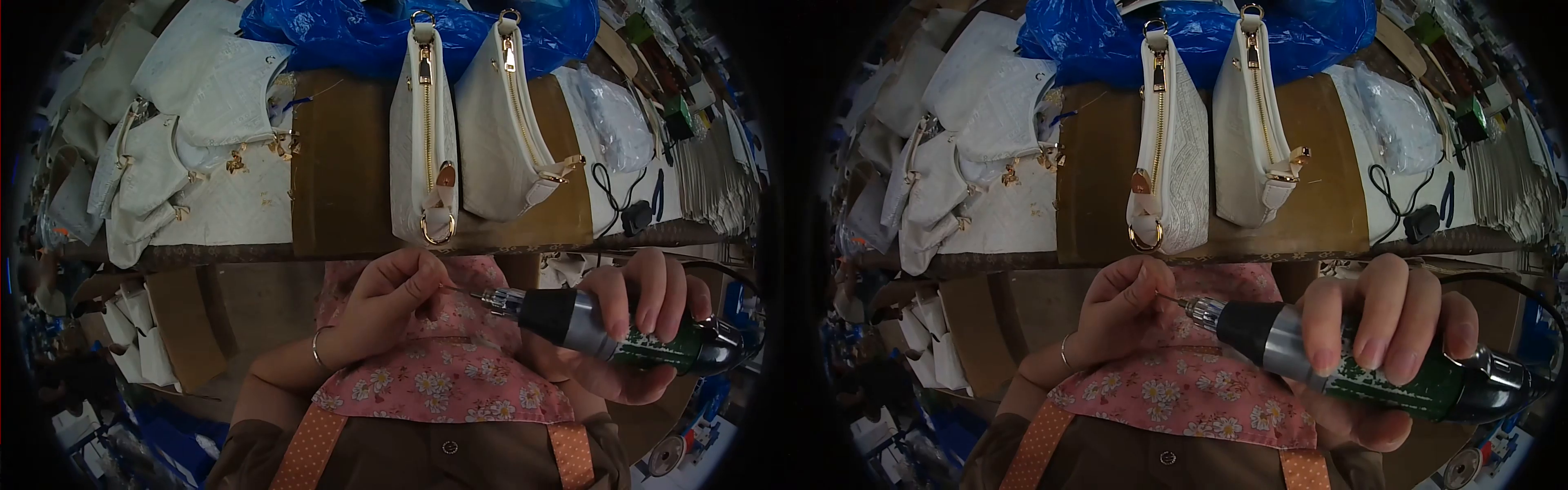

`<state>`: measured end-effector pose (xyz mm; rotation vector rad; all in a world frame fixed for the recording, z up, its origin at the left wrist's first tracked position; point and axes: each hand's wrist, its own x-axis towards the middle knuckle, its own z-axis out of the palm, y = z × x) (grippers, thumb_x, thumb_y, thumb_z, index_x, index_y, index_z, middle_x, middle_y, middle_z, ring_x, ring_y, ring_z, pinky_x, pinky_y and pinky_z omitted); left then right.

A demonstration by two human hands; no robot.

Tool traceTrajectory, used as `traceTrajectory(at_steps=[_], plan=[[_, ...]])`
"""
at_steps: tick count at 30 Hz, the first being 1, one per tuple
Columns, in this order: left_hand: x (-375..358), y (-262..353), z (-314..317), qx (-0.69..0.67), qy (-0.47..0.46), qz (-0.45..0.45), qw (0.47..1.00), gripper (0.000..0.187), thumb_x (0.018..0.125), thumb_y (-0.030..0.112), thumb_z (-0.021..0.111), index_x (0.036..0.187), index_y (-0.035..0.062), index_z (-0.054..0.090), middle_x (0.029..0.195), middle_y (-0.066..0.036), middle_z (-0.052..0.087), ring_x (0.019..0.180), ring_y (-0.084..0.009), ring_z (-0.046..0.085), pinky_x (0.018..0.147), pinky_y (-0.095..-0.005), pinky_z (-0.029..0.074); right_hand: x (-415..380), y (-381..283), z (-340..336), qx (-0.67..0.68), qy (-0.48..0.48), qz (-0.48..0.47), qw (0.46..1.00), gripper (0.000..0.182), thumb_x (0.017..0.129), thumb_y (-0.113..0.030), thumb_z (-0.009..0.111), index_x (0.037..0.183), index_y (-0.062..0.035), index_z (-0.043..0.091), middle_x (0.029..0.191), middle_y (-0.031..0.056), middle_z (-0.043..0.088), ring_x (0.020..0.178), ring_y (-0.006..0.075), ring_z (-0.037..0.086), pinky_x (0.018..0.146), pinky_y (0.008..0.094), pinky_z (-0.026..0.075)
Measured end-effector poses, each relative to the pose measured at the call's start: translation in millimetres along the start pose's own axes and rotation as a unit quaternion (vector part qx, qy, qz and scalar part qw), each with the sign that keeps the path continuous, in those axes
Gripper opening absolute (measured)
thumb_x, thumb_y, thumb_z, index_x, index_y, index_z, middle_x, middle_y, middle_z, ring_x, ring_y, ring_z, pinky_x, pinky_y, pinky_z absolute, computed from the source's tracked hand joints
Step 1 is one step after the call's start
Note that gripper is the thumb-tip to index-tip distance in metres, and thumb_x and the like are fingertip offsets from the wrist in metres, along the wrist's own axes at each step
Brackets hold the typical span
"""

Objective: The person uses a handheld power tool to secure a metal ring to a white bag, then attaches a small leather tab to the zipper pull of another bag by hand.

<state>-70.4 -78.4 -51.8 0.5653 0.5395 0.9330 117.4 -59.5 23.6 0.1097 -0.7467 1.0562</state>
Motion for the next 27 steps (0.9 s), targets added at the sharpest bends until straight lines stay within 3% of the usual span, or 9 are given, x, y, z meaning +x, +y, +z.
traceTrajectory(at_steps=[3, 11, 21, 27], plan=[[0.3, -1.0, 0.5, 0.005, -0.006, 0.009, 1.0, 0.021, 0.095, 0.02, 0.05, 0.087, 0.001, 0.053, 0.081, -0.005, 0.05, 0.065, -0.011, 0.051, 0.057, -0.0235, 0.043, -0.7, 0.6, 0.6, -0.023, 0.006, -0.012, 1.0, 0.056, 0.069, -0.007, 0.079, 0.115, -0.0129, 0.047, 0.088, -0.0015, 0.05, 0.076, 0.0117, 0.046, 0.056, 0.0258, 0.048], [1.7, -1.0, 1.7, 0.025, 0.0, 0.014, 1.0, 0.023, 0.096, 0.022, 0.049, 0.085, 0.0013, 0.054, 0.081, -0.005, 0.051, 0.064, -0.0097, 0.05, 0.056, -0.0219, 0.042, -2.9, 7.0, 4.2, -0.024, -0.009, -0.063, 0.998, 0.054, 0.071, -0.008, 0.077, 0.115, -0.0112, 0.044, 0.088, 0.0005, 0.05, 0.076, 0.0123, 0.046, 0.056, 0.0252, 0.05], [0.2, -1.5, 3.4, 0.037, 0.013, 0.004, 0.999, 0.025, 0.095, 0.022, 0.049, 0.083, 0.0006, 0.053, 0.081, -0.004, 0.052, 0.063, -0.0081, 0.049, 0.056, -0.0213, 0.041, -3.0, 5.8, 2.9, -0.045, -0.035, -0.062, 0.996, 0.053, 0.072, -0.008, 0.076, 0.114, -0.0105, 0.043, 0.088, 0.001, 0.049, 0.076, 0.0124, 0.046, 0.055, 0.0255, 0.05], [0.8, 1.0, 6.5, 0.066, 0.013, 0.006, 0.998, 0.024, 0.096, 0.021, 0.048, 0.083, 0.0018, 0.054, 0.071, -0.002, 0.052, 0.06, -0.0072, 0.048, 0.053, -0.021, 0.039, -1.4, 2.4, 3.2, -0.064, -0.077, -0.02, 0.995, 0.047, 0.072, -0.005, 0.075, 0.108, -0.012, 0.046, 0.085, 0.0021, 0.05, 0.075, 0.013, 0.048, 0.056, 0.027, 0.054]])
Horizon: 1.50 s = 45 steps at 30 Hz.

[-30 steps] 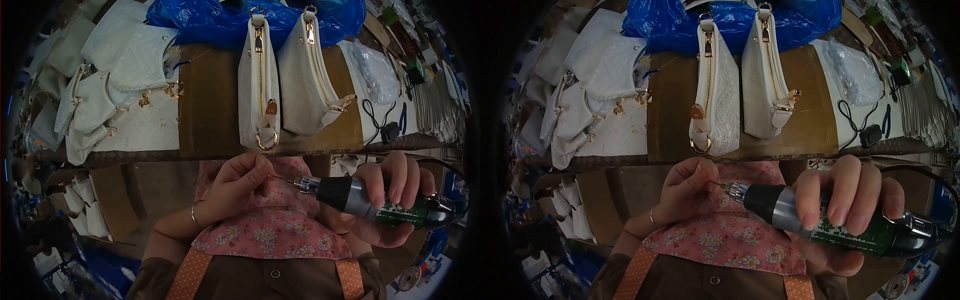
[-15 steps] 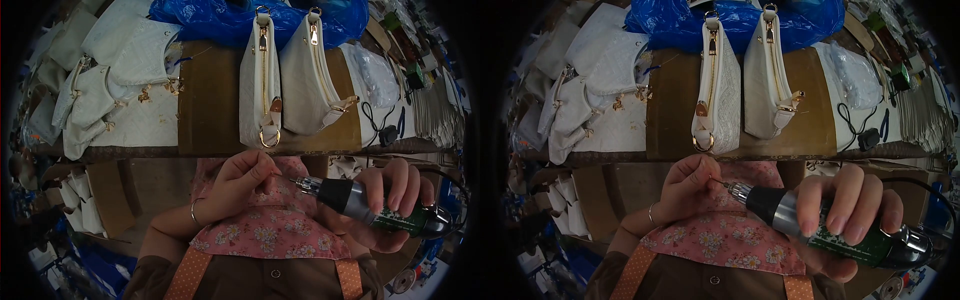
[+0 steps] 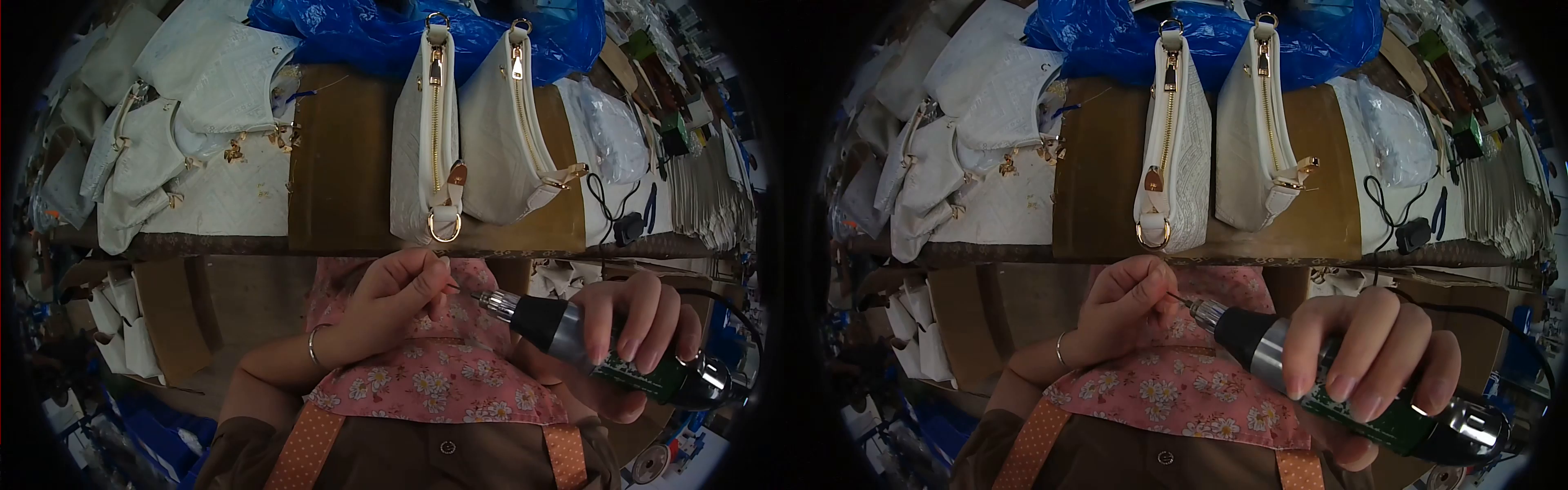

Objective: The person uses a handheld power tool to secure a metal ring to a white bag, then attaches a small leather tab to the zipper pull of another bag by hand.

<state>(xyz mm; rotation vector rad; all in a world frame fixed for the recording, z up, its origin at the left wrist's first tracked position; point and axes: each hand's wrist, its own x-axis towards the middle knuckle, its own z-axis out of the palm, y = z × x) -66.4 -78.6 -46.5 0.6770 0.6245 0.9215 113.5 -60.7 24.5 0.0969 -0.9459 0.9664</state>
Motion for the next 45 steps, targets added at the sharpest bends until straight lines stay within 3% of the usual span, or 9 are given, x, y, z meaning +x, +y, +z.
traceTrajectory(at_steps=[3, 6, 8, 15, 17, 20, 23, 26, 45], plan=[[-2, 7, 4, 0.044, 0.0, -0.013, 0.999, 0.022, 0.096, 0.019, 0.048, 0.083, 0.003, 0.055, 0.068, -0.001, 0.053, 0.057, -0.0065, 0.047, 0.052, -0.0209, 0.039, 1, -1, 2, 0.001, -0.017, 0.014, 1.0, 0.044, 0.07, -0.004, 0.076, 0.103, -0.0124, 0.048, 0.082, 0.0018, 0.051, 0.073, 0.0131, 0.05, 0.055, 0.0274, 0.055], [-4, 21, 7, 0.135, -0.009, 0.05, 0.99, 0.017, 0.095, 0.015, 0.049, 0.087, 0.0024, 0.057, 0.069, 0.001, 0.054, 0.056, -0.0058, 0.046, 0.051, -0.0214, 0.039, 1, -2, 8, 0.021, 0.017, -0.007, 1.0, 0.047, 0.064, 0.002, 0.077, 0.1, -0.0126, 0.05, 0.079, 0.0007, 0.05, 0.069, 0.0121, 0.05, 0.052, 0.0265, 0.054], [-6, 42, 5, 0.376, -0.011, 0.185, 0.908, 0.014, 0.091, 0.011, 0.055, 0.096, -0.0008, 0.062, 0.07, 0.0, 0.055, 0.059, -0.0044, 0.047, 0.055, -0.0185, 0.038, 4, -4, 10, 0.056, 0.036, -0.083, 0.994, 0.052, 0.059, 0.004, 0.076, 0.101, -0.0116, 0.05, 0.078, -0.0022, 0.051, 0.07, 0.0102, 0.048, 0.053, 0.0229, 0.053], [34, 79, -1, 0.366, 0.081, 0.342, 0.862, 0.017, 0.089, 0.006, 0.053, 0.103, 0.0009, 0.063, 0.08, -0.002, 0.059, 0.07, -0.0059, 0.05, 0.063, -0.0211, 0.04, 34, 37, 42, 0.055, -0.005, -0.219, 0.974, 0.051, 0.055, 0.004, 0.075, 0.099, -0.0112, 0.053, 0.076, -0.0041, 0.051, 0.073, 0.0094, 0.048, 0.056, 0.0218, 0.052], [48, 82, 7, 0.248, 0.027, 0.289, 0.924, 0.017, 0.09, 0.004, 0.052, 0.101, 0.0003, 0.064, 0.085, -0.002, 0.059, 0.076, -0.0059, 0.05, 0.067, -0.0206, 0.041, 29, 31, 33, 0.088, 0.021, -0.257, 0.962, 0.051, 0.056, 0.003, 0.075, 0.099, -0.0114, 0.054, 0.076, -0.0041, 0.051, 0.073, 0.0096, 0.049, 0.057, 0.0223, 0.052], [53, 85, -5, 0.297, -0.047, 0.212, 0.93, 0.016, 0.09, 0.003, 0.051, 0.098, -0.0012, 0.064, 0.093, -0.007, 0.063, 0.085, -0.0104, 0.057, 0.079, -0.0235, 0.045, 34, 46, 38, -0.079, 0.03, -0.288, 0.954, 0.05, 0.056, 0.002, 0.076, 0.1, -0.012, 0.054, 0.078, -0.0043, 0.052, 0.073, 0.0098, 0.049, 0.057, 0.0231, 0.052], [56, 82, -8, 0.19, -0.043, 0.128, 0.972, 0.016, 0.09, 0.004, 0.054, 0.1, 0.0001, 0.065, 0.082, 0.001, 0.06, 0.076, -0.0036, 0.051, 0.067, -0.0176, 0.042, 35, 48, 30, 0.066, -0.109, -0.187, 0.974, 0.05, 0.057, 0.002, 0.076, 0.1, -0.0124, 0.054, 0.078, -0.0048, 0.052, 0.074, 0.0096, 0.05, 0.058, 0.0231, 0.052], [57, 78, -6, 0.155, -0.031, 0.124, 0.98, 0.015, 0.089, 0.004, 0.056, 0.099, 0.0005, 0.066, 0.081, 0.002, 0.06, 0.075, -0.0021, 0.051, 0.066, -0.0164, 0.041, 23, 29, 18, -0.014, -0.048, -0.225, 0.973, 0.05, 0.057, 0.002, 0.076, 0.1, -0.0127, 0.054, 0.078, -0.0052, 0.052, 0.074, 0.0094, 0.05, 0.059, 0.0232, 0.052], [58, 76, -5, 0.169, -0.015, 0.127, 0.977, 0.014, 0.088, 0.004, 0.058, 0.098, 0.0004, 0.067, 0.08, 0.002, 0.06, 0.072, -0.0018, 0.05, 0.064, -0.0164, 0.041, 26, 27, 18, -0.046, -0.101, -0.169, 0.979, 0.049, 0.057, 0.0, 0.076, 0.1, -0.0113, 0.054, 0.078, -0.0046, 0.053, 0.074, 0.0096, 0.051, 0.057, 0.0239, 0.053]])
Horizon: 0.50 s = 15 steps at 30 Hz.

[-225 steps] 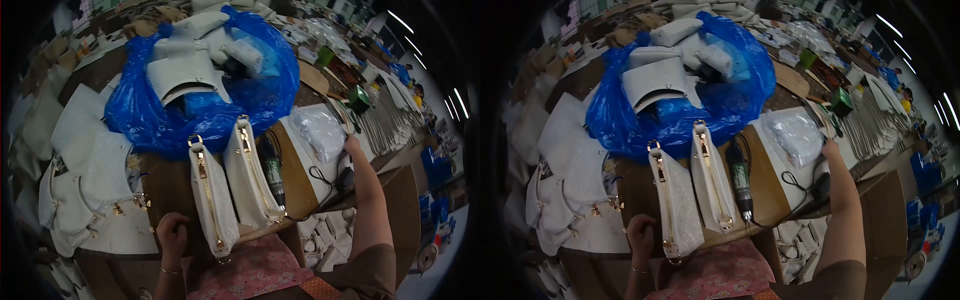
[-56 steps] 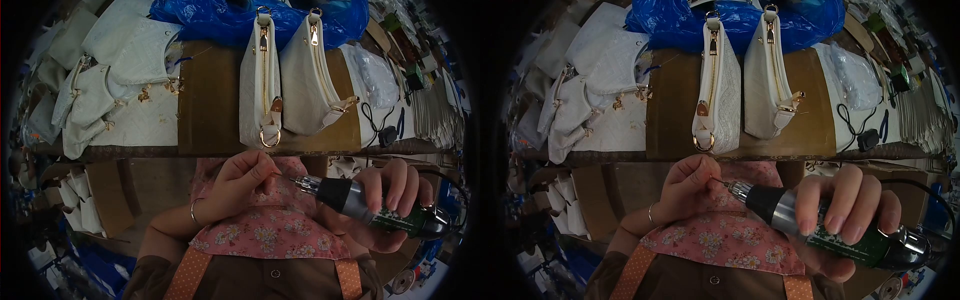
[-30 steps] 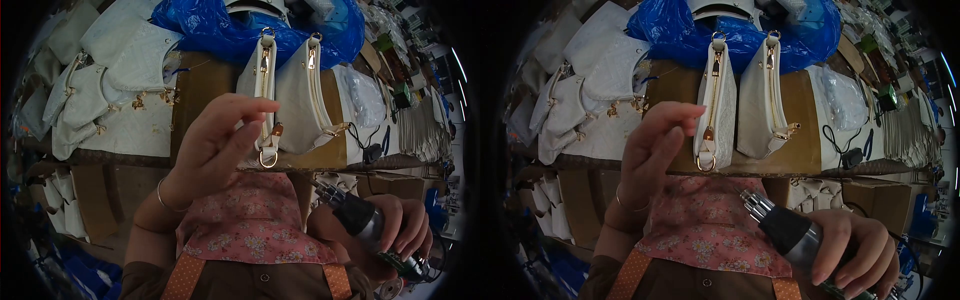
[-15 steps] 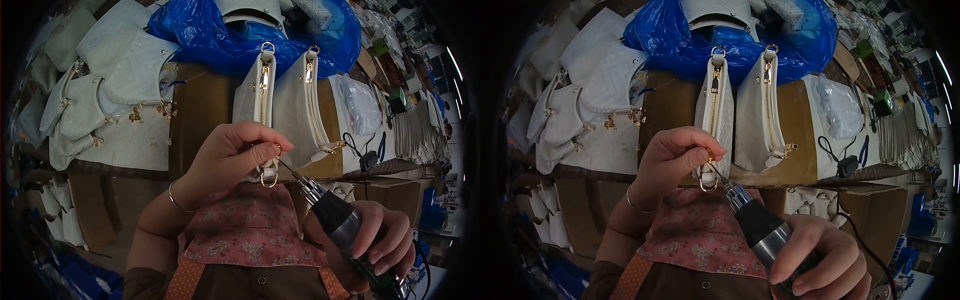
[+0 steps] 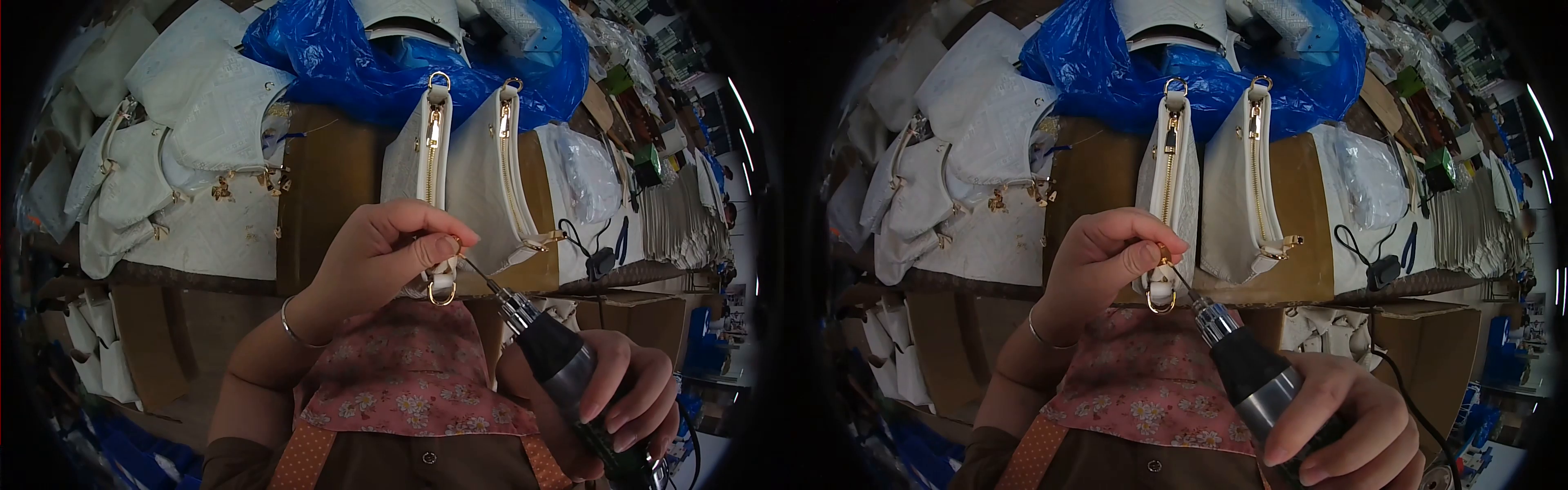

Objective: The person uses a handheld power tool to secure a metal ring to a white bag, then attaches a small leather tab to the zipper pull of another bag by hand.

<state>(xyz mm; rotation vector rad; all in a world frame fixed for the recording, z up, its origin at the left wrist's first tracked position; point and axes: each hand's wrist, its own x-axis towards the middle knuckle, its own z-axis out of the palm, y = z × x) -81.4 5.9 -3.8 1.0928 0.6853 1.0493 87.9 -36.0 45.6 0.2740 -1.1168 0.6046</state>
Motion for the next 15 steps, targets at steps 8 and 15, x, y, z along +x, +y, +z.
traceTrajectory(at_steps=[8, 15], plan=[[-1, 0, 1, 0.015, 0.005, 0.002, 1.0, 0.013, 0.087, 0.004, 0.06, 0.096, -0.0005, 0.067, 0.08, 0.0, 0.062, 0.074, -0.0025, 0.053, 0.066, -0.0169, 0.043, -2, -4, 0, -0.012, -0.02, 0.0, 1.0, 0.051, 0.056, -0.001, 0.077, 0.1, -0.0122, 0.055, 0.078, -0.0044, 0.053, 0.074, 0.0098, 0.051, 0.057, 0.0249, 0.054], [0, 2, 0, 0.044, 0.008, -0.002, 0.999, 0.011, 0.086, 0.003, 0.059, 0.093, -0.0025, 0.065, 0.085, -0.005, 0.065, 0.08, -0.0079, 0.058, 0.074, -0.0212, 0.046, -1, -7, 7, -0.099, -0.017, 0.035, 0.994, 0.046, 0.054, -0.001, 0.078, 0.092, -0.0144, 0.056, 0.08, -0.0043, 0.051, 0.074, 0.0096, 0.051, 0.057, 0.025, 0.054]])
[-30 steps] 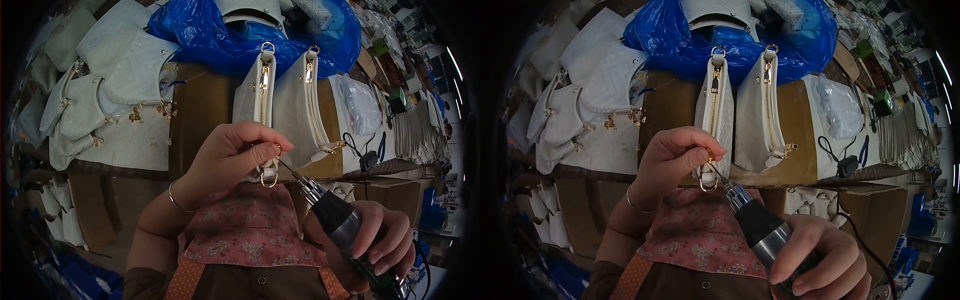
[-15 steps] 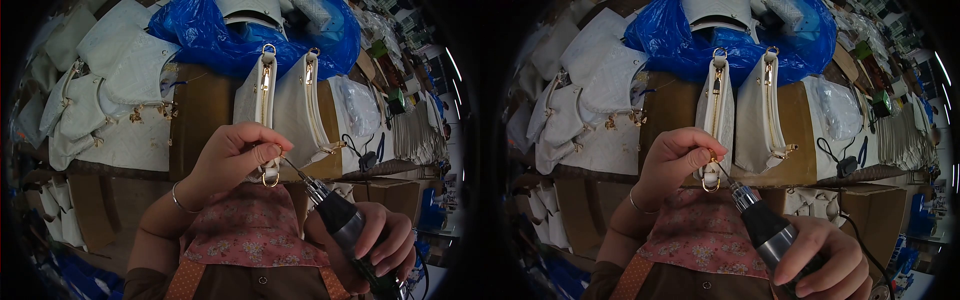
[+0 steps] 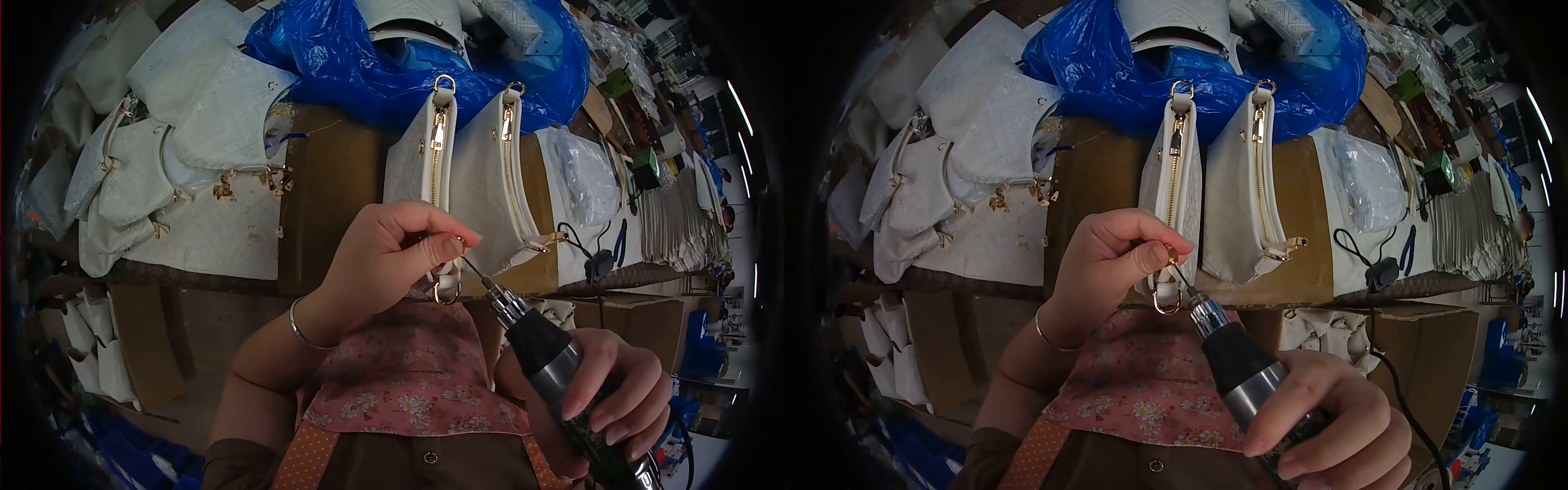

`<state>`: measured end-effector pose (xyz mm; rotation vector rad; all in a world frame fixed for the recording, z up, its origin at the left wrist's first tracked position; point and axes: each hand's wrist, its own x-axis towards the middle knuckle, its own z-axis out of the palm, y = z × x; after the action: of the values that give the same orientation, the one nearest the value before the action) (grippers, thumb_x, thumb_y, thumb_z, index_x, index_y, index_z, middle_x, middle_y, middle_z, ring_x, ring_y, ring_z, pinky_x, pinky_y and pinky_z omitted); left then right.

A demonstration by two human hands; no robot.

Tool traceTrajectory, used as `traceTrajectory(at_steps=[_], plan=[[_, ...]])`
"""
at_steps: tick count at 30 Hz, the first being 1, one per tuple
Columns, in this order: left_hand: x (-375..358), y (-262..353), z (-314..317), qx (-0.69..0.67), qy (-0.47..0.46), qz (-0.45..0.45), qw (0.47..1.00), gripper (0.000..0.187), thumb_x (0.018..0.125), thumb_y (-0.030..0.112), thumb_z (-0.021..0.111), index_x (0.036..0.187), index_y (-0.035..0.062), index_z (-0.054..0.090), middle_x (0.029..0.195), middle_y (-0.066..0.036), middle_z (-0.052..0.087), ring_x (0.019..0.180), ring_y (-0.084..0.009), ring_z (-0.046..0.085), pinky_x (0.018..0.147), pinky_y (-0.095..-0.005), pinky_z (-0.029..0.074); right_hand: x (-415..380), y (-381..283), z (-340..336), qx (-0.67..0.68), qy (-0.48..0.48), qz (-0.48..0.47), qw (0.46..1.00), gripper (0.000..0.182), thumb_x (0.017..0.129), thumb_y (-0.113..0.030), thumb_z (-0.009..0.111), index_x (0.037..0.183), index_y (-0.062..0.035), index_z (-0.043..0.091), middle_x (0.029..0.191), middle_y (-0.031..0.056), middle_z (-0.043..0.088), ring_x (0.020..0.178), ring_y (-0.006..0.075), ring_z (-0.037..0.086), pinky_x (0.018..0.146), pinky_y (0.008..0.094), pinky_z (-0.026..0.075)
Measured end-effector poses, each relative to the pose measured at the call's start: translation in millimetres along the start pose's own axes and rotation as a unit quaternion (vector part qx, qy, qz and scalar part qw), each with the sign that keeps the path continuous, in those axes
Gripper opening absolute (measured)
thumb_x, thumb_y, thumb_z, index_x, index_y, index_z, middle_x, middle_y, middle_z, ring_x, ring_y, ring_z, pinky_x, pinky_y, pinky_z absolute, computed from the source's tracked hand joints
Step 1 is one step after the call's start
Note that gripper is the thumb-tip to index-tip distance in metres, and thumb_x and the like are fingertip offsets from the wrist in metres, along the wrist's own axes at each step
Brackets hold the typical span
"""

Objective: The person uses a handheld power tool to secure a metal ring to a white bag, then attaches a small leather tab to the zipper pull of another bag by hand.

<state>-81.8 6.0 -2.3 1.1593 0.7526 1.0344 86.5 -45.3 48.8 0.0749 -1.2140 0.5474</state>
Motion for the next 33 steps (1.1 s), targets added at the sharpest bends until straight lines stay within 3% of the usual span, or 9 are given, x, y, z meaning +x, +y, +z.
traceTrajectory(at_steps=[5, 8, 11, 17, 23, 24, 27, 31, 33], plan=[[1, -3, 0, 0.011, 0.003, 0.02, 1.0, 0.011, 0.086, 0.003, 0.059, 0.092, -0.0024, 0.066, 0.085, -0.005, 0.066, 0.079, -0.0079, 0.058, 0.073, -0.021, 0.047, -1, 12, 14, 0.03, 0.074, -0.071, 0.994, 0.044, 0.052, 0.002, 0.078, 0.084, -0.0145, 0.054, 0.079, -0.004, 0.05, 0.073, 0.0093, 0.052, 0.057, 0.0247, 0.054], [1, -4, 1, 0.011, 0.008, 0.019, 1.0, 0.011, 0.086, 0.002, 0.058, 0.092, -0.0025, 0.066, 0.085, -0.006, 0.066, 0.079, -0.008, 0.058, 0.073, -0.0211, 0.046, 0, 4, 15, -0.062, 0.076, 0.017, 0.995, 0.044, 0.051, 0.002, 0.078, 0.083, -0.0145, 0.054, 0.078, -0.0038, 0.05, 0.072, 0.0093, 0.052, 0.057, 0.0245, 0.053], [1, -4, 1, 0.016, 0.012, 0.024, 1.0, 0.011, 0.086, 0.003, 0.058, 0.092, -0.0026, 0.066, 0.085, -0.005, 0.065, 0.079, -0.008, 0.058, 0.073, -0.0213, 0.046, -2, 15, 14, 0.047, 0.079, -0.048, 0.995, 0.043, 0.051, 0.002, 0.078, 0.083, -0.0144, 0.054, 0.078, -0.0037, 0.05, 0.071, 0.0093, 0.051, 0.056, 0.0244, 0.053], [2, -6, 4, -0.002, 0.027, 0.045, 0.999, 0.01, 0.085, 0.004, 0.061, 0.091, 0.0002, 0.068, 0.078, -0.002, 0.064, 0.07, -0.0045, 0.054, 0.063, -0.0194, 0.043, 1, 3, -1, 0.057, 0.014, 0.03, 0.998, 0.042, 0.05, 0.001, 0.078, 0.081, -0.0141, 0.054, 0.077, -0.0037, 0.049, 0.07, 0.0087, 0.051, 0.055, 0.0242, 0.053], [1, -9, 6, -0.017, 0.019, 0.053, 0.998, 0.009, 0.085, 0.006, 0.062, 0.09, 0.0003, 0.068, 0.078, -0.002, 0.064, 0.07, -0.0048, 0.054, 0.064, -0.0196, 0.044, 4, 12, 8, 0.012, 0.104, -0.038, 0.994, 0.047, 0.047, 0.001, 0.08, 0.087, -0.0128, 0.059, 0.076, -0.0039, 0.05, 0.068, 0.0083, 0.052, 0.054, 0.0235, 0.054], [0, -7, 6, -0.014, 0.027, 0.051, 0.998, 0.009, 0.085, 0.006, 0.062, 0.09, 0.0003, 0.068, 0.078, -0.002, 0.064, 0.07, -0.0048, 0.054, 0.064, -0.0196, 0.044, 9, 2, -11, 0.056, 0.025, 0.002, 0.998, 0.048, 0.046, 0.001, 0.08, 0.087, -0.0126, 0.06, 0.074, -0.0039, 0.051, 0.067, 0.0083, 0.052, 0.053, 0.0233, 0.054], [-3, -2, 5, 0.012, -0.028, 0.063, 0.998, 0.012, 0.087, 0.002, 0.056, 0.093, -0.0025, 0.066, 0.086, -0.004, 0.064, 0.077, -0.0088, 0.059, 0.071, -0.021, 0.046, 7, -11, -31, 0.105, 0.018, 0.041, 0.994, 0.047, 0.046, 0.001, 0.079, 0.087, -0.0126, 0.06, 0.074, -0.0039, 0.05, 0.067, 0.0082, 0.052, 0.053, 0.0232, 0.054], [-4, -9, 0, -0.007, -0.007, 0.034, 0.999, 0.017, 0.088, 0.002, 0.055, 0.102, -0.0017, 0.063, 0.091, -0.004, 0.063, 0.082, -0.0084, 0.058, 0.072, -0.0205, 0.045, 3, -30, -43, 0.147, 0.053, 0.06, 0.986, 0.047, 0.045, 0.002, 0.079, 0.086, -0.0126, 0.06, 0.073, -0.0039, 0.05, 0.066, 0.0082, 0.052, 0.052, 0.0231, 0.054], [-12, -11, -1, -0.083, 0.058, 0.088, 0.991, 0.024, 0.088, 0.006, 0.058, 0.112, 0.0028, 0.059, 0.082, 0.001, 0.059, 0.072, -0.0045, 0.054, 0.064, -0.0196, 0.043, 3, -40, -50, 0.157, 0.067, 0.073, 0.983, 0.047, 0.045, 0.002, 0.079, 0.086, -0.0126, 0.06, 0.073, -0.004, 0.05, 0.065, 0.0082, 0.052, 0.052, 0.023, 0.054]])
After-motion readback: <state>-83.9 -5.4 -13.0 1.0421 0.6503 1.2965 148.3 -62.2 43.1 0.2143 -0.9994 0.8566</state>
